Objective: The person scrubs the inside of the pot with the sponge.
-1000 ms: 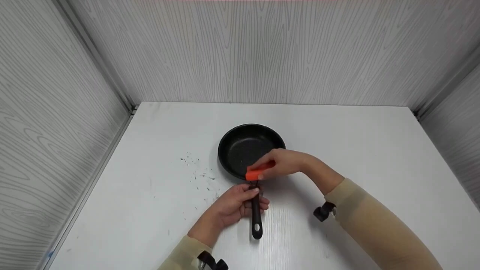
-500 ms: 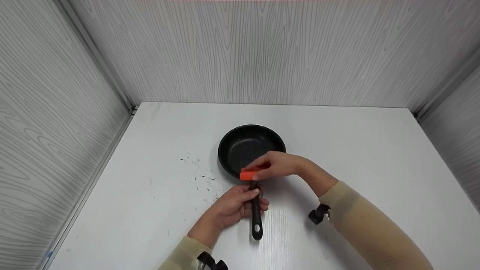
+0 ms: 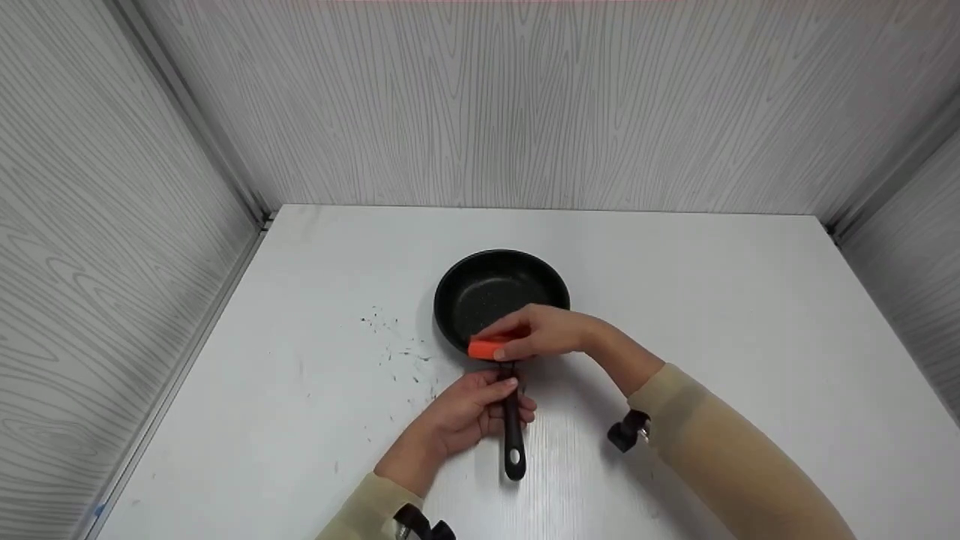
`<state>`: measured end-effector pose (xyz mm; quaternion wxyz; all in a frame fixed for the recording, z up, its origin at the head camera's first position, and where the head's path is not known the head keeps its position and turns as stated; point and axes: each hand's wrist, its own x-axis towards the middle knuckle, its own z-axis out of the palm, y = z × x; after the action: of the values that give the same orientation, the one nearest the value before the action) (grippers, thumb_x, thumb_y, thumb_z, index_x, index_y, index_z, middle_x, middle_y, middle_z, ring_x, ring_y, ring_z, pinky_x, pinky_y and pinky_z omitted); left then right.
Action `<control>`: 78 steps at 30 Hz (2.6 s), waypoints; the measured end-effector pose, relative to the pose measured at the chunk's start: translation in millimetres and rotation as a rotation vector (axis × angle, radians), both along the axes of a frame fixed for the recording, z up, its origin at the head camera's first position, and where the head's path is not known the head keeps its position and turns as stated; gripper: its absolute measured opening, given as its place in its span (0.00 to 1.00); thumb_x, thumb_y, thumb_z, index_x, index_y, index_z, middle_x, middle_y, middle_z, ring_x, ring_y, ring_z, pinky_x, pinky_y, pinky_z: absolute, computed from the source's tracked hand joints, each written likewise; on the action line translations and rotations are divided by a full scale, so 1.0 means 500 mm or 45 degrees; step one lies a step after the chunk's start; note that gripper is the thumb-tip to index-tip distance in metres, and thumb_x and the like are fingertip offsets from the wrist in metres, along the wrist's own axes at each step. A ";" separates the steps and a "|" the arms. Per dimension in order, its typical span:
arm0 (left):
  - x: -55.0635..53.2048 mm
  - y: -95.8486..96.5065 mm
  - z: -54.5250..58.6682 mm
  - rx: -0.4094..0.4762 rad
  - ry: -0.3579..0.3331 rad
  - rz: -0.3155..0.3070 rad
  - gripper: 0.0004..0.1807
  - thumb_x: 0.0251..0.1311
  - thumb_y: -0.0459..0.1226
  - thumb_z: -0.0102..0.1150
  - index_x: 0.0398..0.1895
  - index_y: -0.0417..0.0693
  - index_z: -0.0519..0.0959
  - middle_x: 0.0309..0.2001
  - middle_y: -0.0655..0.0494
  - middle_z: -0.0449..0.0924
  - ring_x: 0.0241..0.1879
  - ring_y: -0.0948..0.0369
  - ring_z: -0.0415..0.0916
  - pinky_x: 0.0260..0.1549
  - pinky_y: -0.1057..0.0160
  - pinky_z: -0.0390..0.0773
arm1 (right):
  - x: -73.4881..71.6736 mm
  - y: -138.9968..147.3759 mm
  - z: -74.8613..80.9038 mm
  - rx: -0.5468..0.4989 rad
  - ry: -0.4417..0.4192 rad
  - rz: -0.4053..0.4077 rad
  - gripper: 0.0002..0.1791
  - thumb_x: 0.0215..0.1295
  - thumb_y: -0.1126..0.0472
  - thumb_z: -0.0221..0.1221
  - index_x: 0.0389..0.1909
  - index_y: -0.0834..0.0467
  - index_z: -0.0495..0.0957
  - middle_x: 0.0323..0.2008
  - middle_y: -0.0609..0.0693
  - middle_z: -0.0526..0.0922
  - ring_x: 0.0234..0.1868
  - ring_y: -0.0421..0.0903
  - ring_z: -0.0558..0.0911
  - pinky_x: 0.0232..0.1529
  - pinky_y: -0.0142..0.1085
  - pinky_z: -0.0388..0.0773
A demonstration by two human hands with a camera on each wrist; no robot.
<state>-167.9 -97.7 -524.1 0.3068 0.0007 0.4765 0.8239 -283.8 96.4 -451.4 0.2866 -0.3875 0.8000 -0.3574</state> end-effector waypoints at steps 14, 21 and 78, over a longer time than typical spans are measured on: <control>0.001 0.000 0.002 0.023 -0.007 -0.006 0.16 0.81 0.36 0.54 0.59 0.30 0.70 0.41 0.43 0.88 0.40 0.55 0.90 0.49 0.53 0.88 | 0.000 -0.026 -0.012 -0.029 0.054 -0.009 0.27 0.73 0.45 0.66 0.71 0.39 0.79 0.61 0.43 0.82 0.59 0.45 0.77 0.65 0.45 0.74; 0.001 0.000 0.002 0.012 -0.018 -0.001 0.16 0.80 0.36 0.55 0.59 0.31 0.70 0.41 0.43 0.88 0.40 0.55 0.90 0.48 0.53 0.89 | 0.001 -0.044 -0.018 -0.056 0.136 -0.028 0.29 0.71 0.46 0.68 0.72 0.42 0.78 0.67 0.42 0.79 0.61 0.45 0.77 0.66 0.46 0.73; 0.001 0.001 0.000 0.040 0.014 -0.012 0.21 0.81 0.35 0.53 0.68 0.29 0.69 0.42 0.43 0.88 0.41 0.56 0.89 0.48 0.55 0.89 | -0.023 -0.098 -0.050 -0.133 0.367 -0.185 0.32 0.71 0.47 0.70 0.74 0.45 0.76 0.74 0.52 0.73 0.75 0.50 0.70 0.75 0.45 0.67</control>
<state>-167.3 -97.4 -523.9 0.3079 0.0123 0.4650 0.8300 -295.2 47.4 -476.4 0.1216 -0.3903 0.8390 -0.3591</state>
